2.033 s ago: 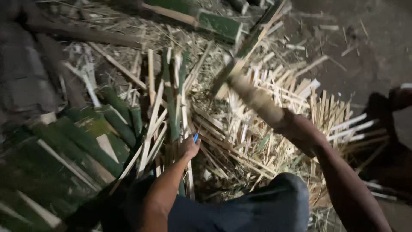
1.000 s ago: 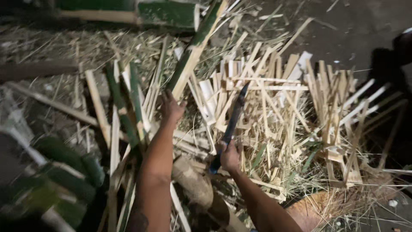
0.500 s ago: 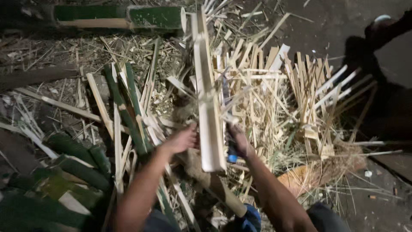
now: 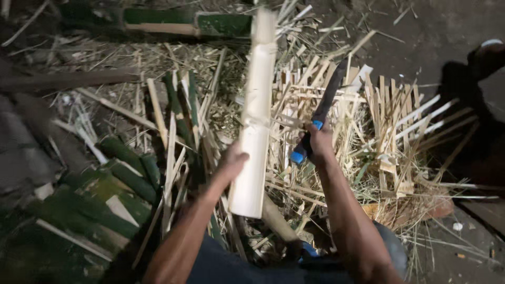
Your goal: The person uses a knife and a wooden mallet to split bamboo stalks into thin strips. They repeatedly position the bamboo, strike the knife with the mallet, and separate the resulting strips, accumulating a pile of split bamboo on the floor.
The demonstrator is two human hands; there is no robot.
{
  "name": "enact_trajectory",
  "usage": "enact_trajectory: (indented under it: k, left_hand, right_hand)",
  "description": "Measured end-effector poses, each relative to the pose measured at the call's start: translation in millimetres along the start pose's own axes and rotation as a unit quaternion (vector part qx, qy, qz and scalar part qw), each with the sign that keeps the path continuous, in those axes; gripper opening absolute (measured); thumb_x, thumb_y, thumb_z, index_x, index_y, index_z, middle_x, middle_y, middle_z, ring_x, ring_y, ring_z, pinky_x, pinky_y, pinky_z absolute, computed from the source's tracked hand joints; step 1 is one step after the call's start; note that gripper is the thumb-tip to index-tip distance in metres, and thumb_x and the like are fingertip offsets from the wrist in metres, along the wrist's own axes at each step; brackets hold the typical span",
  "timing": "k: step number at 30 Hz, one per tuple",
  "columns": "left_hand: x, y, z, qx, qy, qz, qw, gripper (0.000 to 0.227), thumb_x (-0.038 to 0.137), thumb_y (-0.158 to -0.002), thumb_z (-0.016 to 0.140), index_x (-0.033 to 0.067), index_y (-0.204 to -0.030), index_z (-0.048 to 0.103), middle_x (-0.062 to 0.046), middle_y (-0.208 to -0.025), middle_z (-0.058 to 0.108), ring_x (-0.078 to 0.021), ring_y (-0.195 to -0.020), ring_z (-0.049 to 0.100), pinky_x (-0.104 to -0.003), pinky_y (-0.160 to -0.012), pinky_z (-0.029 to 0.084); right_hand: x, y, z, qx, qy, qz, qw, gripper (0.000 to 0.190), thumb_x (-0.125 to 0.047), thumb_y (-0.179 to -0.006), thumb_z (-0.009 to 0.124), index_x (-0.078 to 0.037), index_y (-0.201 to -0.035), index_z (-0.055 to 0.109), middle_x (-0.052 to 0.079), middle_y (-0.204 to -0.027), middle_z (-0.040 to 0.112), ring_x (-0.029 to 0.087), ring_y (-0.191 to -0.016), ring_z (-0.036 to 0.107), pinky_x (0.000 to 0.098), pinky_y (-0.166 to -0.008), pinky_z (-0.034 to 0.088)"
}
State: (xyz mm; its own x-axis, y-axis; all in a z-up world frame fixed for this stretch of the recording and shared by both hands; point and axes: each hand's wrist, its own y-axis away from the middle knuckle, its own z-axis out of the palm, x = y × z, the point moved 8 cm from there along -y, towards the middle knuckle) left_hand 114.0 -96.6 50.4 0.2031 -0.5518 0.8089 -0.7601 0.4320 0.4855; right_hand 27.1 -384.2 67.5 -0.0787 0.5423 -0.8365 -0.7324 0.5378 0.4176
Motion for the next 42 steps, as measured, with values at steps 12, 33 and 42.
enact_trajectory:
  k: [12, 33, 42]
  left_hand:
    - [52, 78, 65, -0.084, -0.221, 0.133, 0.963, 0.099, 0.035, -0.102, 0.069, 0.0037, -0.159, -0.006, -0.029, -0.164, 0.011, -0.0386, -0.149, 0.023, -0.054, -0.118, 0.025]
    - [304, 202, -177, 0.427, 0.048, 0.607, 0.668, 0.093, 0.037, -0.105, 0.071, -0.0004, -0.163, 0.009, -0.031, -0.160, 0.033, -0.0378, -0.147, 0.046, -0.053, -0.126, 0.043]
    - [298, 207, -180, 0.436, 0.094, 0.592, 0.671, 0.088, 0.024, -0.108, 0.070, 0.0069, -0.166, 0.006, -0.028, -0.162, 0.031, -0.0321, -0.150, 0.044, -0.049, -0.129, 0.041]
  right_hand:
    - [-53, 25, 80, -0.124, -0.052, -0.119, 0.984, 0.042, -0.027, -0.107, 0.062, -0.013, -0.142, 0.045, 0.004, -0.093, 0.052, 0.018, -0.074, 0.054, 0.0344, -0.058, 0.049]
    - [-91, 183, 126, -0.138, 0.308, -0.374, 0.864, 0.056, -0.024, -0.108, 0.049, -0.005, -0.154, 0.024, 0.009, -0.085, 0.058, 0.015, -0.065, 0.058, 0.0319, -0.053, 0.051]
    - [-170, 281, 156, -0.194, 0.360, -0.487, 0.771, 0.036, -0.012, -0.110, 0.032, 0.005, -0.141, 0.033, 0.010, -0.089, 0.063, 0.015, -0.057, 0.060, 0.0320, -0.043, 0.052]
